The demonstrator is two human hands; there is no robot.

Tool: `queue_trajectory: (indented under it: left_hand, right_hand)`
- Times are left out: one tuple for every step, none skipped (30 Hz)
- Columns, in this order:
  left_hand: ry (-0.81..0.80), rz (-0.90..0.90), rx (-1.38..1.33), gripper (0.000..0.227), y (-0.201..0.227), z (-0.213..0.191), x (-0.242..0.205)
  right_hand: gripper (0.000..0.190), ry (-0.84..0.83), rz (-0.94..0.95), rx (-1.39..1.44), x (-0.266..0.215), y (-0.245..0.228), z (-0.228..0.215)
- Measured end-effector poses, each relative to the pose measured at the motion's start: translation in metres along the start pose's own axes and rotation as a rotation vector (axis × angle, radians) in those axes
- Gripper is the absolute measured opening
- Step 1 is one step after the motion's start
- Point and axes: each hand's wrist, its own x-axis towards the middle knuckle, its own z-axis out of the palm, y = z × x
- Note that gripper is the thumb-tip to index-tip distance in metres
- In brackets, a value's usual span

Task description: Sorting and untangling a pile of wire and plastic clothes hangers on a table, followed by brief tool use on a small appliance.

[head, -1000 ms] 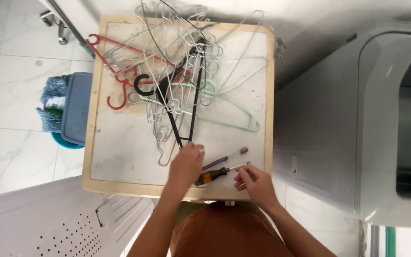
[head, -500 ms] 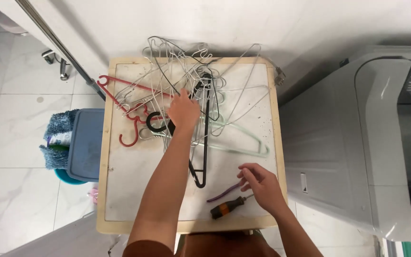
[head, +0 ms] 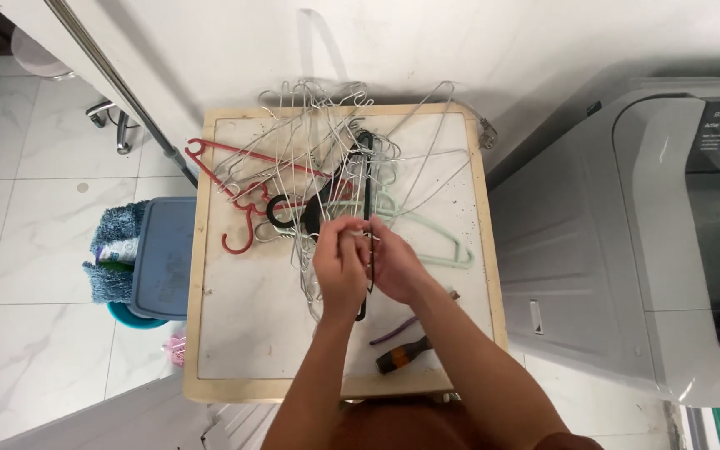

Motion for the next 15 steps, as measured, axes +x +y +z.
queue_trajectory:
  left_hand:
    - [0.004,0.003,0.002,0.027,0.017,-0.003,-0.006]
    - [-0.053,-0.031,0.027,0.026,0.034,-0.006,-0.012]
    - [-0.105,-0.067,0.056,0.027,0.051,-0.011,-0.019]
    - [-0.096,-0.066,0.062,0.027,0.046,-0.015,-0.026]
    - [-0.098,0.013,0.053,0.015,0.04,-0.02,-0.033]
    - [-0.101,0.092,0.046,0.009,0.036,-0.025,-0.041]
    - [-0.106,0.096,0.048,0.009,0.026,-0.033,-0.032]
    - [-0.03,0.077,0.219,0.01,0.017,-0.04,-0.024]
    - [0.036,0.062,0.378,0.017,0.007,-0.043,-0.013]
    - [0.021,0.071,0.37,0.017,-0.025,-0.047,-0.003]
    - [-0.061,0.052,0.675,0.034,-0.057,-0.047,0.012]
    - [-0.14,0.037,0.981,0.053,-0.089,-0.046,0.028]
    - [-0.146,0.052,0.973,0.053,-0.1,-0.042,0.035]
    - [-0.198,-0.045,1.168,0.049,-0.111,-0.039,0.043]
    - [-0.246,-0.145,1.359,0.046,-0.122,-0.032,0.05]
  right_hand:
    - [0.043,-0.005,0.001,-0.002,-0.001,0.002,0.002]
    - [0.037,0.033,-0.094,-0.01,-0.002,0.004,0.004]
    - [0.033,0.067,-0.184,-0.019,-0.004,0.007,0.007]
    - [0.033,0.059,-0.177,-0.021,-0.008,0.003,0.004]
    - [0.031,0.078,-0.298,-0.1,-0.013,0.0,0.002]
    - [0.031,0.096,-0.419,-0.178,-0.019,-0.002,-0.001]
    - [0.031,0.094,-0.424,-0.173,-0.025,-0.008,-0.016]
    - [0.033,0.168,-0.485,-0.245,-0.032,-0.014,-0.03]
    - [0.035,0.255,-0.557,-0.315,-0.04,-0.023,-0.047]
    - [0.035,0.266,-0.572,-0.309,-0.059,-0.028,-0.064]
    - [0.042,0.294,-0.5,-0.324,-0.076,-0.036,-0.08]
    - [0.049,0.322,-0.427,-0.338,-0.094,-0.043,-0.096]
    - [0.049,0.328,-0.443,-0.334,-0.114,-0.039,-0.113]
    - [0.045,0.359,-0.425,-0.343,-0.133,-0.035,-0.13]
    - [0.044,0.39,-0.407,-0.355,-0.151,-0.032,-0.148]
